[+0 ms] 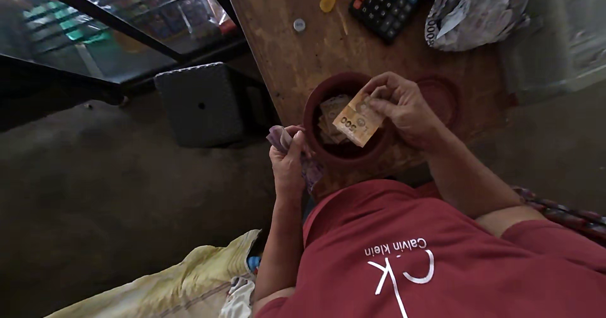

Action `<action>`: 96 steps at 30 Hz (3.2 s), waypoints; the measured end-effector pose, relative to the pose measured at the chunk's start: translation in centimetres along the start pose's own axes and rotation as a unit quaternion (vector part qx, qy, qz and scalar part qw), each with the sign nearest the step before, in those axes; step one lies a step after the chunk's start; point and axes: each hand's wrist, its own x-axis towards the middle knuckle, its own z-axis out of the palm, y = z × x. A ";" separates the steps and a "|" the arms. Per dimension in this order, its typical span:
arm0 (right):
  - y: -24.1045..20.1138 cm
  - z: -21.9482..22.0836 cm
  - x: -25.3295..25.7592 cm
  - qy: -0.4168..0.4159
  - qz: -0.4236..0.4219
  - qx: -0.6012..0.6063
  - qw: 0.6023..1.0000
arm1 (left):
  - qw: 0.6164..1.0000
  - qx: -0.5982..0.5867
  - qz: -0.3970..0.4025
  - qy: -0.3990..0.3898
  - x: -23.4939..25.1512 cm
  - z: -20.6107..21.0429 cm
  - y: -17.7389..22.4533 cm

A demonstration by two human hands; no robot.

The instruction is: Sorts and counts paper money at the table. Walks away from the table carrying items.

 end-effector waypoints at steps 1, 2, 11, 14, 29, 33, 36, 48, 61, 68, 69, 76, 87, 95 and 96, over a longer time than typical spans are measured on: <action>0.2 0.3 0.0 -0.003 0.015 0.025 1.000 | 1.000 0.017 0.001 -0.003 -0.1 0.1 0.2; 0.3 0.6 -0.1 -0.008 0.034 0.049 0.998 | 0.999 0.031 0.005 -0.008 -0.2 0.3 0.3; 0.6 3.6 -0.9 -0.107 0.171 0.168 0.965 | 0.958 0.180 0.149 -0.165 0.1 1.3 0.6; 1.1 4.0 -1.1 -0.104 0.129 0.128 0.978 | 0.977 0.148 0.115 -0.099 -0.3 1.8 0.5; 1.8 3.7 -0.5 -0.026 -0.065 -0.004 0.998 | 0.995 0.050 -0.035 -0.081 -0.7 1.9 1.0; 1.9 3.6 -0.4 -0.045 -0.074 0.005 0.996 | 0.996 0.056 -0.041 -0.059 -0.6 2.0 1.0; 1.9 3.6 -0.4 -0.032 -0.085 -0.011 0.996 | 0.998 0.049 -0.031 -0.038 -0.5 2.2 0.8; 4.2 3.4 -0.6 0.016 -0.201 -0.016 0.979 | 0.999 -0.028 -0.040 0.004 -0.3 2.6 0.3; 4.1 2.7 -0.5 -0.038 -0.260 -0.035 0.964 | 0.999 -0.002 -0.041 0.036 -0.2 2.8 0.3; 2.8 2.6 -0.6 0.013 -0.155 -0.008 0.988 | 0.999 0.043 0.011 0.029 -0.7 3.2 0.1; 2.7 2.8 -0.5 0.014 -0.149 -0.014 0.989 | 0.998 0.048 0.017 0.034 -0.8 3.2 0.0; 3.0 3.4 -0.4 0.025 -0.262 -0.080 0.961 | 0.996 0.064 0.010 0.060 -0.8 3.2 0.2; 3.6 2.1 -0.8 -0.013 -0.383 -0.126 0.915 | 0.994 0.067 0.020 0.085 -0.6 3.5 0.1; 2.6 2.3 -1.1 -0.018 -0.410 -0.200 0.890 | 0.995 0.062 0.028 0.075 -0.7 3.5 -0.1; 2.7 2.4 -1.1 -0.036 -0.401 -0.166 0.900 | 0.994 0.068 0.031 0.077 -0.7 3.5 -0.2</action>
